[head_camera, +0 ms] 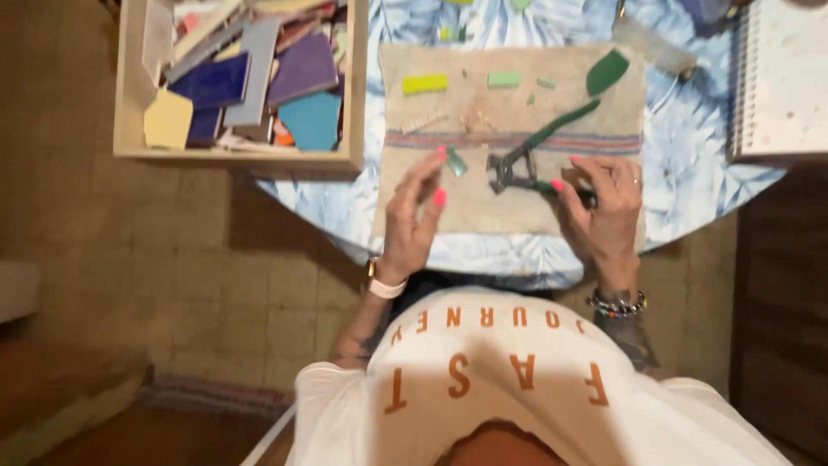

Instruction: Nipping small pieces of colored glass tiles using a hand tool

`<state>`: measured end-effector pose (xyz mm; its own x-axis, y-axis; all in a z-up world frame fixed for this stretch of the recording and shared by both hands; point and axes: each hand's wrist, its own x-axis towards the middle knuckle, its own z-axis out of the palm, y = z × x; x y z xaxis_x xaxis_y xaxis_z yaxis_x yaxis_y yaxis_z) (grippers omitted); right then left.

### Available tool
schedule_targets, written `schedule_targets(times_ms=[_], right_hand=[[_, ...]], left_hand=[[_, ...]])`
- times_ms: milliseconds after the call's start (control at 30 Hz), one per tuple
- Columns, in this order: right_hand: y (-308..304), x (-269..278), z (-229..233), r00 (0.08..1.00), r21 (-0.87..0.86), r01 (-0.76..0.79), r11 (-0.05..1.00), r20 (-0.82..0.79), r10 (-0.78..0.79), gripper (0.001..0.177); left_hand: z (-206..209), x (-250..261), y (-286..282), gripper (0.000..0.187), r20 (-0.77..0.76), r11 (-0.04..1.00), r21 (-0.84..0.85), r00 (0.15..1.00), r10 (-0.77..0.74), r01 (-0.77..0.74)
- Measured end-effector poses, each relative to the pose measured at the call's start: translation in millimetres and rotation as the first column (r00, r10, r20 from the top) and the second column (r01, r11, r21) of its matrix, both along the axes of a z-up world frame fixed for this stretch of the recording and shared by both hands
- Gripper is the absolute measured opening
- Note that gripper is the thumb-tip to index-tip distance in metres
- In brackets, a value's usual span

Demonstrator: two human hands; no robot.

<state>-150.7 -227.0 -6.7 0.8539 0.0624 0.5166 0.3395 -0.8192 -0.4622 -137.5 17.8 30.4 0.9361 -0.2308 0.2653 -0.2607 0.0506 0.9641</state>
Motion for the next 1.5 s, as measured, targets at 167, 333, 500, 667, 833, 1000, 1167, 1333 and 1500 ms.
schedule_targets(times_ms=[167, 333, 500, 667, 833, 1000, 1167, 1333, 1500], right_hand=[[6, -9, 4, 0.998, 0.04, 0.01, 0.999, -0.058, -0.008, 0.026], [2, -9, -1, 0.997, -0.026, -0.045, 0.999, -0.059, 0.044, 0.022], [1, -10, -4, 0.998, -0.054, -0.028, 0.998, -0.052, 0.025, 0.018], [3, -10, -3, 0.998, -0.046, -0.026, 0.999, -0.052, 0.024, 0.015], [2, -8, -7, 0.998, -0.053, -0.008, 0.999, -0.063, 0.005, 0.015], [2, -8, -8, 0.998, -0.038, -0.012, 0.999, -0.068, 0.009, 0.015], [3, -7, -7, 0.998, -0.036, -0.003, 0.999, -0.06, 0.001, 0.016], [3, -7, -8, 0.997, -0.028, 0.012, 1.0, -0.076, -0.014, 0.015], [3, -6, -7, 0.996, -0.027, 0.011, 1.0, -0.085, -0.013, 0.015]], left_hand=[[-20, -10, 2, 0.031, 0.062, 0.949, 0.108, 0.954, 0.292, -0.297], [-39, -6, 2, 0.025, 0.002, 0.914, -0.129, 0.921, 0.389, -0.385], [-55, -4, 7, 0.021, -0.075, 0.885, -0.207, 0.909, 0.41, -0.416], [-52, -4, 7, 0.02, -0.072, 0.892, -0.198, 0.913, 0.401, -0.407], [-49, -3, 6, 0.02, -0.069, 0.888, -0.2, 0.91, 0.408, -0.413], [-50, -3, 6, 0.02, -0.07, 0.89, -0.193, 0.911, 0.407, -0.412], [-50, -3, 5, 0.019, -0.075, 0.894, -0.181, 0.912, 0.404, -0.411], [-51, -2, 5, 0.019, -0.098, 0.888, -0.186, 0.907, 0.409, -0.42], [-49, -1, 6, 0.02, -0.09, 0.881, -0.209, 0.905, 0.416, -0.425]])
